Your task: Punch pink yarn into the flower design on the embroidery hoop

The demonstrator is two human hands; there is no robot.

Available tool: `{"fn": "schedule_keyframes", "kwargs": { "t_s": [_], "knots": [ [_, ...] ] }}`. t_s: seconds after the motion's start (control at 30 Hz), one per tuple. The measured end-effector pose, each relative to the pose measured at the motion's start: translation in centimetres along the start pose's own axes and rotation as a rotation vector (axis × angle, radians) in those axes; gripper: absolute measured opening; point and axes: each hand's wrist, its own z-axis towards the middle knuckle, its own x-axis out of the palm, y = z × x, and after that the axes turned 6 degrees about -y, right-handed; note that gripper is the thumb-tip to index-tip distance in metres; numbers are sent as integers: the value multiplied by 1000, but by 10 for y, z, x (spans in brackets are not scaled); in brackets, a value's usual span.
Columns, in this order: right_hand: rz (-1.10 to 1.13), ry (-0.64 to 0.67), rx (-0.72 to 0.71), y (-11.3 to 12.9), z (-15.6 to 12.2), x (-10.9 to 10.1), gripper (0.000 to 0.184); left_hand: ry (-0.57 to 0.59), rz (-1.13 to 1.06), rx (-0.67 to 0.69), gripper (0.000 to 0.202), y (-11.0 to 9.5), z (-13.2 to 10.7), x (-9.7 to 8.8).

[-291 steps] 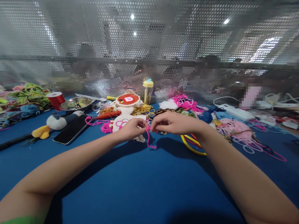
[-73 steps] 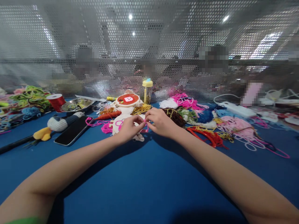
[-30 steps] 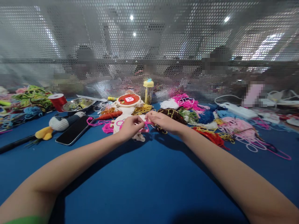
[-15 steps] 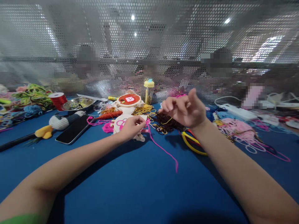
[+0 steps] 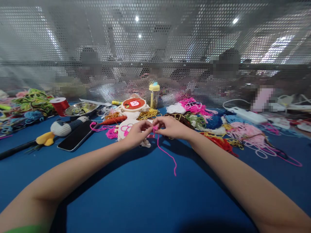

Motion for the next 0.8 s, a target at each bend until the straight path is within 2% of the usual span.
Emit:
{"fn": "schedule_keyframes", "kwargs": {
  "t_s": [0.1, 0.3, 0.5, 0.7, 0.8],
  "knots": [
    [-19, -45, 16, 3, 1, -3, 8, 17, -41, -19, 13, 1, 0, 2],
    [-35, -199, 55, 5, 2, -10, 9, 142, -98, -120, 17, 2, -2, 3],
    [68, -402, 59, 1, 3, -15, 8, 146, -48, -105, 18, 0, -2, 2],
    [142, -693, 75, -1, 4, -24, 6, 156, -19, -88, 18, -1, -2, 1],
    [212, -738, 71, -1, 5, -24, 6, 160, 10, -63, 18, 0, -2, 0]
  ]
}}
